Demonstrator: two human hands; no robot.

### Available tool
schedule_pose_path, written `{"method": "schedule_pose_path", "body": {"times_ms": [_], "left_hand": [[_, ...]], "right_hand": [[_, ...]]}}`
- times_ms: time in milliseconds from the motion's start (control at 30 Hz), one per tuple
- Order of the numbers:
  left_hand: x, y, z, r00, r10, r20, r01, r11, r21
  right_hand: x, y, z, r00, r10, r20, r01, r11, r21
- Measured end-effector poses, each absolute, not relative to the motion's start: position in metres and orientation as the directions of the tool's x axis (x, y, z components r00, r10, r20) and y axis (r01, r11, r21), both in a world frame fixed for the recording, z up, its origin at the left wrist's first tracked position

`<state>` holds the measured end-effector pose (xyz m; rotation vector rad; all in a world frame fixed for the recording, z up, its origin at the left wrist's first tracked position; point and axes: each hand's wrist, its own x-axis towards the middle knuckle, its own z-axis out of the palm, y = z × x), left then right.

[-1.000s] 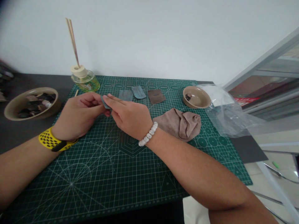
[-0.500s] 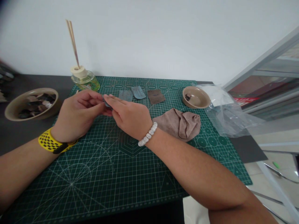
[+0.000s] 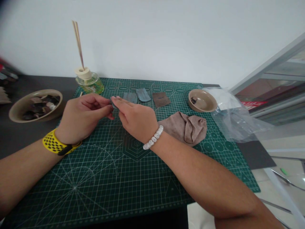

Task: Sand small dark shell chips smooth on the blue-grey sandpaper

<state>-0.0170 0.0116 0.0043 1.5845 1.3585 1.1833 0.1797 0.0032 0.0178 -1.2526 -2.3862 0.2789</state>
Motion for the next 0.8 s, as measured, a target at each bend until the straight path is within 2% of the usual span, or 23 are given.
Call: {"method": "schedule_pose_path", "body": {"times_ms": [100, 400, 633, 800], "left_hand": [[-0.0158, 0.0091, 0.0067, 0.023, 0.986, 0.168, 0.39, -0.164, 0.906], [-0.0135, 0.0082, 0.0061, -0.023, 0.989, 0.145, 0.298, -0.131, 0.945], [-0.0152, 0.0072, 0.0077, -0.01, 0.986, 0.166, 0.393, -0.149, 0.907], [-0.0131, 0.0064, 0.0086, -0.035, 0.987, 0.156, 0.316, -0.137, 0.939]], "right_hand": [[0.1788, 0.0017, 0.0204, -0.526, 0.809, 0.262, 0.734, 0.588, -0.341], [0.1807, 0.0036, 0.0194, -0.492, 0.827, 0.273, 0.767, 0.56, -0.315], [0.179, 0.002, 0.0202, -0.55, 0.784, 0.288, 0.734, 0.618, -0.281], [0.1799, 0.0033, 0.0196, -0.541, 0.781, 0.312, 0.736, 0.619, -0.273]]}}
